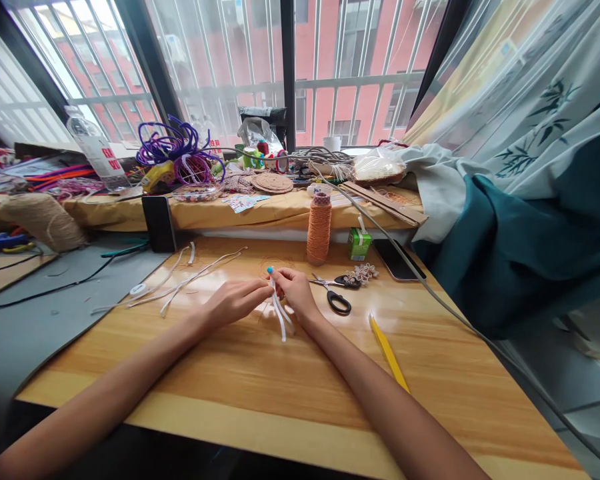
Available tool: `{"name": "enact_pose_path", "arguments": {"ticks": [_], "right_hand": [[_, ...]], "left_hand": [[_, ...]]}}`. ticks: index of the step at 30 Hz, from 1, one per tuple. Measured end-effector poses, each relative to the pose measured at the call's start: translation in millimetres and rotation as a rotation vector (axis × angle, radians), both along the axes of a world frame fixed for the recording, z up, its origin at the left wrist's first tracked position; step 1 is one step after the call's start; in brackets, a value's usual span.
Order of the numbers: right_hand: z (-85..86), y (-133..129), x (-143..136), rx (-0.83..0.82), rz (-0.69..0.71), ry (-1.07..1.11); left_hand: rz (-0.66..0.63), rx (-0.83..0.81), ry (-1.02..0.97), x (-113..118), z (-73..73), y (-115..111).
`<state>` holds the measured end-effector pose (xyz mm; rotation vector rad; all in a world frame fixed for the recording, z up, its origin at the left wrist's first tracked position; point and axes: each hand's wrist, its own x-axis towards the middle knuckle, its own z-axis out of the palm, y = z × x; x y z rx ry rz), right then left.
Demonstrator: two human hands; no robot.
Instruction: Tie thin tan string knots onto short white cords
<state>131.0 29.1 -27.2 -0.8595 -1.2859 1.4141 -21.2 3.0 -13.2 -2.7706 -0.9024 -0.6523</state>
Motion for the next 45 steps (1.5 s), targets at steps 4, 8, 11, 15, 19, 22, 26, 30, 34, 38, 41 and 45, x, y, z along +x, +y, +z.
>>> {"name": "enact_pose_path", "arguments": {"ticks": [4, 8, 11, 15, 19, 22, 26, 30, 34, 38, 41, 45], "right_hand": [[4.4, -3, -1, -0.036, 0.047, 0.026], [8.3, -6, 0, -0.045, 0.098, 0.036], [8.7, -5, 0, -0.043, 0.11, 0.074], [6.7, -4, 0, -0.078, 0.075, 0.14], [6.7, -4, 0, -0.112, 0.064, 0.154], [8.5, -5, 0, -0.119, 0.062, 0.154], [9.7, -5, 0, -0.125, 0.052, 0.167], [8.5, -4, 0, -0.123, 0.05, 0.172], [8.1, -5, 0, -0.111, 0.065, 0.165], [8.6, -6, 1, -0.097, 0.07, 0.148], [7.9, -5, 1, -0.112, 0.091, 0.15], [6.6, -3, 0, -0.141, 0.103, 0.145]], "left_hand": [[0.056, -0.035, -0.075, -4, 3.1, 2], [0.139, 0.031, -0.016, -8, 2.2, 5], [0.185, 0.1, -0.006, -6, -0.8, 4], [0.314, 0.15, -0.136, 0, -3.6, 2], [0.331, 0.129, -0.158, 3, -0.8, -2], [0.286, 0.097, -0.178, 4, 1.9, -5], [0.282, 0.039, -0.263, 8, 0.4, -5], [0.311, -0.036, -0.336, 9, -3.6, -3], [0.279, -0.086, -0.392, 9, -3.5, -3], [0.216, -0.161, -0.501, 10, -2.5, -3], [0.173, -0.188, -0.602, 12, -1.9, -1], [0.149, -0.266, -0.697, 13, -0.7, 2]]}}
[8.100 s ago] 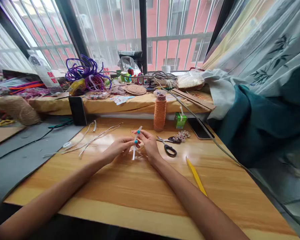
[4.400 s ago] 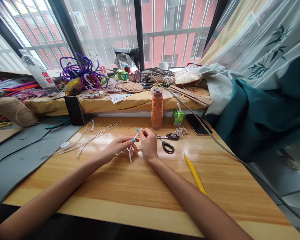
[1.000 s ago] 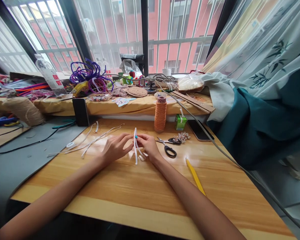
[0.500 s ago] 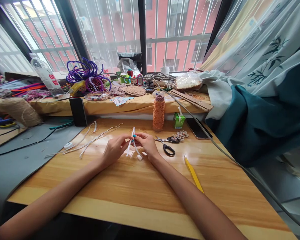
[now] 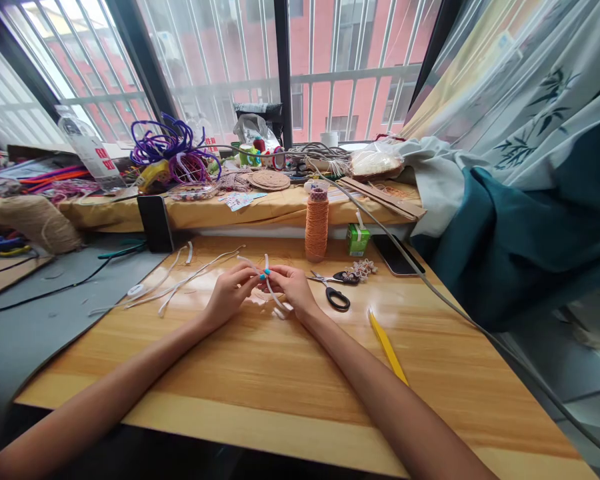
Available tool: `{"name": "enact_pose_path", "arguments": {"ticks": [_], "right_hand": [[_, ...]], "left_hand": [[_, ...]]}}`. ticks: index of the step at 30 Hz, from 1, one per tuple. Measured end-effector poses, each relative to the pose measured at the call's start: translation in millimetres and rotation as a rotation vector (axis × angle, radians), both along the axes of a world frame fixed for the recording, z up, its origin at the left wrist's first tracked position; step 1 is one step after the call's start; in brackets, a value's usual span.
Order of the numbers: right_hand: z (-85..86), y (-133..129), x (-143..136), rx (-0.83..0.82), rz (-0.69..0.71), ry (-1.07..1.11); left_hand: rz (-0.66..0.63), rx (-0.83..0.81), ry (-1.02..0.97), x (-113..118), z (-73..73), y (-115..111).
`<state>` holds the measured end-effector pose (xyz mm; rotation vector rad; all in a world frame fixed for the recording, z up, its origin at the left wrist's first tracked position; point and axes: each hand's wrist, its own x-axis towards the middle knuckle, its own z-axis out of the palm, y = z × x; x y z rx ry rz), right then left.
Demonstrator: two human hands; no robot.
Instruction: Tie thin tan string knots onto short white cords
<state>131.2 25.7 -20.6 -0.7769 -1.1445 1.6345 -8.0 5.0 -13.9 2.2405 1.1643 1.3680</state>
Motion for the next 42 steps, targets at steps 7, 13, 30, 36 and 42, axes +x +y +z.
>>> {"name": "enact_pose_path", "arguments": {"ticks": [7, 13, 30, 36, 42], "right_hand": [[-1.9, 0.9, -0.8, 0.019, -0.003, -0.038], [-2.9, -0.2, -1.8, 0.033, -0.002, -0.082], [-1.8, -1.8, -1.3, 0.107, 0.114, -0.234], [-3.3, -3.5, -2.0, 0.239, 0.189, -0.355], [-4.5, -6.9, -4.4, 0.346, 0.178, -0.418]], "left_hand": [[-0.063, -0.365, -0.229, -1.7, -0.5, 3.1], [-0.093, -0.436, -0.367, -3.3, 0.6, 6.2], [-0.042, -0.465, -0.564, -1.1, -0.4, 7.3], [0.035, -0.446, -0.561, -1.3, 1.0, 8.4], [0.029, -0.447, -0.516, -2.2, -0.5, 7.6]]}}
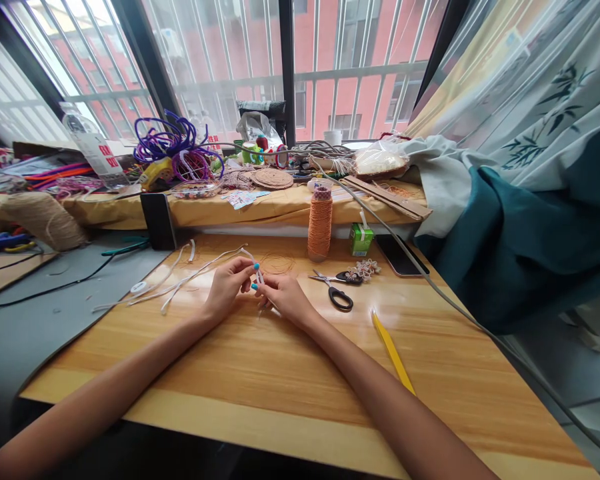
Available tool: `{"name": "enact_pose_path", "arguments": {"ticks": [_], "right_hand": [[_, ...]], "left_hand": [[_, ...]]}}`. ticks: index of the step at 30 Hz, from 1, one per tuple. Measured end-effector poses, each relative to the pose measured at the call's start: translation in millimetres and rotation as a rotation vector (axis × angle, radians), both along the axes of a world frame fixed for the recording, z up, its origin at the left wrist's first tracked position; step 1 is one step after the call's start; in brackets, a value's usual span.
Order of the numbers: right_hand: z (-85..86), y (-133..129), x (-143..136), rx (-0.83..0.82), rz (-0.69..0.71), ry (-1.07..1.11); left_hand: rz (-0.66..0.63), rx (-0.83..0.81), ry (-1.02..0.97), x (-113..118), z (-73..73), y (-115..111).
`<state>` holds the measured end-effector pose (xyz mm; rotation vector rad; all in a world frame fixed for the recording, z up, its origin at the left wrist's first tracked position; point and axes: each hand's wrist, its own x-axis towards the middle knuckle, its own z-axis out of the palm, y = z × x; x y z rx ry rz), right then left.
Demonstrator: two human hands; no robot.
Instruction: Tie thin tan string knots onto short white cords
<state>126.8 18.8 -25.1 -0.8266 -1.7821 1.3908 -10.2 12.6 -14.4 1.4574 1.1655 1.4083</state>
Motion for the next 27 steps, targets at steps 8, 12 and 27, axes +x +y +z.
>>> {"name": "enact_pose_path", "arguments": {"ticks": [8, 12, 27], "right_hand": [[3.5, -0.7, 0.7, 0.083, -0.066, -0.041], [5.1, -0.3, 1.8, 0.101, -0.076, -0.051], [5.3, 0.2, 3.0, 0.007, -0.074, 0.0]], "left_hand": [[0.003, -0.031, -0.007, -1.2, 0.8, 0.7], [-0.01, -0.031, -0.018, -0.7, 1.9, 0.0], [-0.05, -0.029, -0.003, -0.2, 1.9, 0.9]]}}
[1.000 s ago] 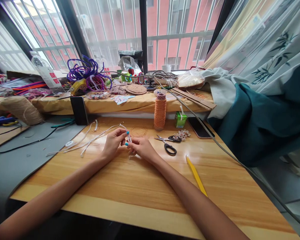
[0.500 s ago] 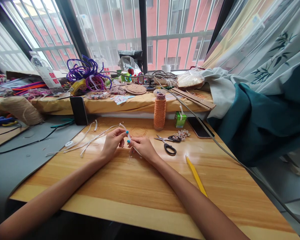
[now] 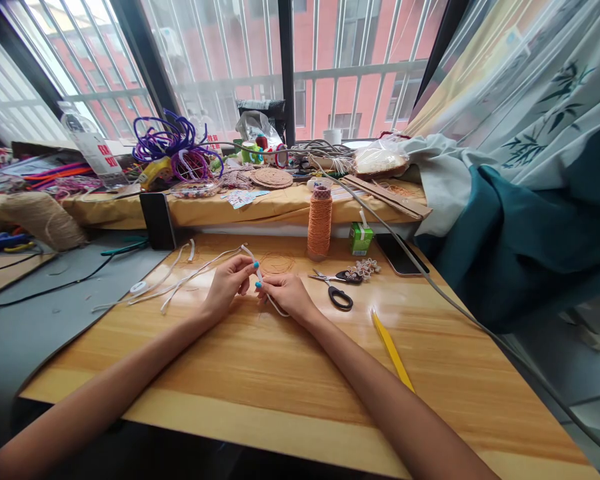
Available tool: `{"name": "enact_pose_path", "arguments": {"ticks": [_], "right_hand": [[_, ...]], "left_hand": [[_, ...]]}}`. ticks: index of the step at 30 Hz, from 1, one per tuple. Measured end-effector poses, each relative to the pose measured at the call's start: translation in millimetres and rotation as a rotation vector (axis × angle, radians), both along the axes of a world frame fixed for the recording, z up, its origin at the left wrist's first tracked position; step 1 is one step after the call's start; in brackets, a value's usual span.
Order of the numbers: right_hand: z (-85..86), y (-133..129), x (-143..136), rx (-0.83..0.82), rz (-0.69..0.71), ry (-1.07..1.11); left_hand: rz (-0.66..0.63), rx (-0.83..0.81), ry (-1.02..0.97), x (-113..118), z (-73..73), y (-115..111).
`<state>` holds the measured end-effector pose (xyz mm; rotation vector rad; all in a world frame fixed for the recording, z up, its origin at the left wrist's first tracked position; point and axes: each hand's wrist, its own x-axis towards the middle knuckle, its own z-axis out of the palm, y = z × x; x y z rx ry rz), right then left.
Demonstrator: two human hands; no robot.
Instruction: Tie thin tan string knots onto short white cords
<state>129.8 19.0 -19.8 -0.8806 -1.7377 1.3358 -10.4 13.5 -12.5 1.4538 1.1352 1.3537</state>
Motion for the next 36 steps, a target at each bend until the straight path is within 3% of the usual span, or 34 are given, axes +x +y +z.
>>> {"name": "enact_pose_path", "arguments": {"ticks": [5, 23, 29, 36], "right_hand": [[-1.2, 0.8, 0.4, -0.016, 0.016, 0.042], [-2.7, 1.8, 0.3, -0.068, 0.018, 0.022], [1.9, -2.3, 0.1, -0.016, -0.005, 0.01], [1.5, 1.7, 3.7, -0.315, 0.121, 0.225]], "left_hand": [[-0.051, -0.052, 0.016, -1.7, -1.3, 3.0], [0.003, -0.05, 0.014, -2.1, -0.6, 2.7], [-0.036, -0.119, -0.102, -0.8, 0.1, 1.3], [-0.258, -0.217, -0.243, -4.0, -0.3, 6.1]]}}
